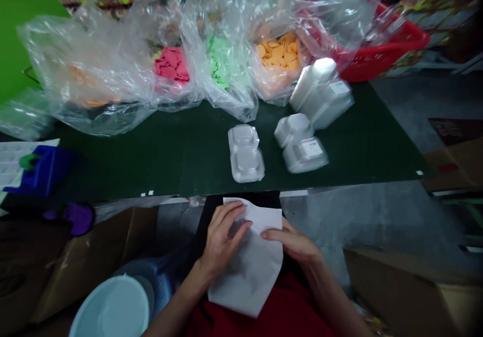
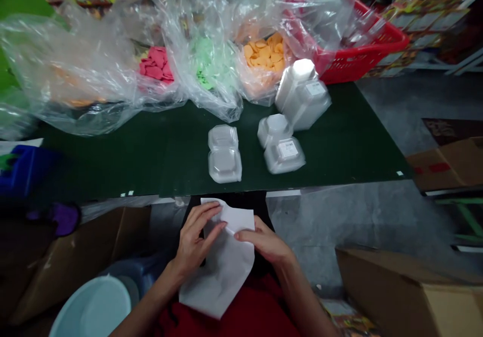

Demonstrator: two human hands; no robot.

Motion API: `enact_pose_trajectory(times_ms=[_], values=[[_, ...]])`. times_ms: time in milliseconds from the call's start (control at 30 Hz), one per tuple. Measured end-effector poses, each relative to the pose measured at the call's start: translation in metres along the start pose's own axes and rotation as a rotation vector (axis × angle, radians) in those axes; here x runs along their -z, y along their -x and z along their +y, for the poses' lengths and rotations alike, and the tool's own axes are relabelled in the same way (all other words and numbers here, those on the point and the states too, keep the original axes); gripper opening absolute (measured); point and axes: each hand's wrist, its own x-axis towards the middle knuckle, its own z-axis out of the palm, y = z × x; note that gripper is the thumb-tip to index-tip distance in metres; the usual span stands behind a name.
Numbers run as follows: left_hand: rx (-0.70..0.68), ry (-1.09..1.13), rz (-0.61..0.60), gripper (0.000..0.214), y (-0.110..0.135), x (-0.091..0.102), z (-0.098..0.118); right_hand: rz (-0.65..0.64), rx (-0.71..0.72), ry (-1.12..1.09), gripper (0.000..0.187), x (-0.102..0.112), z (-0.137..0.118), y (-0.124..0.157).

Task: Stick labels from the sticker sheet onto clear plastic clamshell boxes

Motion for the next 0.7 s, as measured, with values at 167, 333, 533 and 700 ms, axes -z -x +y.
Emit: enact_pose_trajectory(times_ms=[167, 333, 533, 700], values=[[-0.137, 0.054, 0.022, 0.034, -0.012, 0.017, 0.021, -0.025, 0.057, 0.026, 0.036, -0.002, -0.011, 0.015], [-0.175, 0.146, 0.018, 0.028, -0.027, 0.028, 0.031, -0.288, 0.155, 0.159, 0.035, -0.005, -0.033, 0.012], [0.051, 0.294, 0.072, 0.016, -0.036, 0.028, 0.029, -0.225, 0.168, 0.214, 0.035, -0.006, -0.048, 0.003], [0.367, 0.467, 0.403, 0.013, -0.052, 0.037, 0.015, 0.042, 0.133, 0.137, 0.039, 0.004, -0.046, -0.032]])
